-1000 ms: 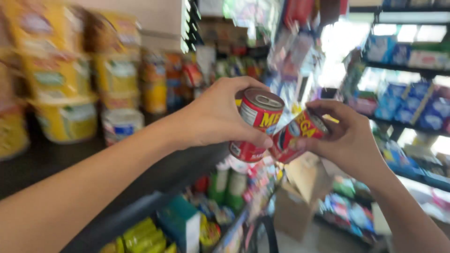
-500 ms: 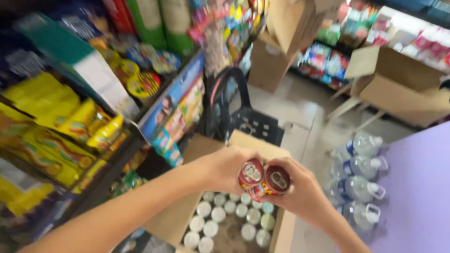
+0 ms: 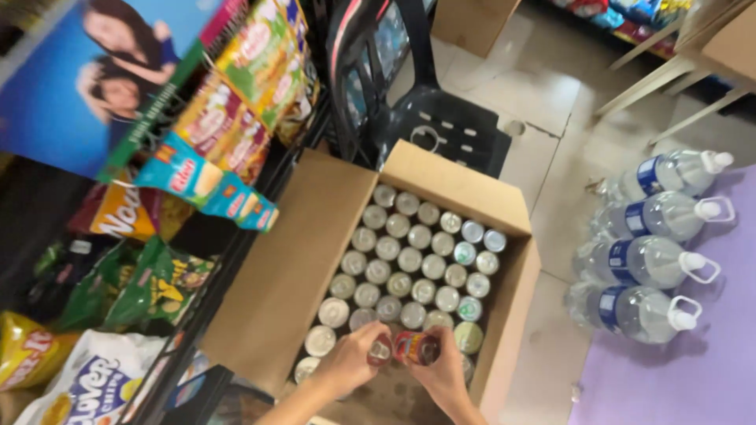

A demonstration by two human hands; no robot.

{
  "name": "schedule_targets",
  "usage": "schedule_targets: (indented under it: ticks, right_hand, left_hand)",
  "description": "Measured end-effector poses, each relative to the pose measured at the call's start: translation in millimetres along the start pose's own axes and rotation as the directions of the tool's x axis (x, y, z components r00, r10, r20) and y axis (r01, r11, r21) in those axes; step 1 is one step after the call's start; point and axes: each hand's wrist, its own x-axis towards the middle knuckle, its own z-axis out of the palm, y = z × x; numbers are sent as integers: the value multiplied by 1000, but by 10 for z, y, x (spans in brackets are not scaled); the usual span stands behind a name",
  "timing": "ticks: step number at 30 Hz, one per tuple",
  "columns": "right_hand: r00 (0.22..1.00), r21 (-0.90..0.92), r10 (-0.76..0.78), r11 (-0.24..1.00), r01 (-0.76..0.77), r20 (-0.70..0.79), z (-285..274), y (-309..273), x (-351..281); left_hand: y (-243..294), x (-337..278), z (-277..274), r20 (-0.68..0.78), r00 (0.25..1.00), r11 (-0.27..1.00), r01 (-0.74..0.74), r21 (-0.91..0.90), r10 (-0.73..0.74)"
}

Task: Organizing and stocking canned goods onto shelves in a grocery store from a box on the floor.

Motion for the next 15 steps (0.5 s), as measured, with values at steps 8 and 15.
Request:
schedule_targets:
  ticks: [8, 15]
  right_hand:
    - [985, -44, -164, 985, 166, 48, 340, 619, 26]
    - [932, -255, -356, 897, 361, 69, 454, 615, -34]
  left_hand:
    - [-787, -94, 776, -106, 994, 1000, 27, -4, -27]
    - [-858, -68, 989, -260, 965, 994, -11, 110, 39]
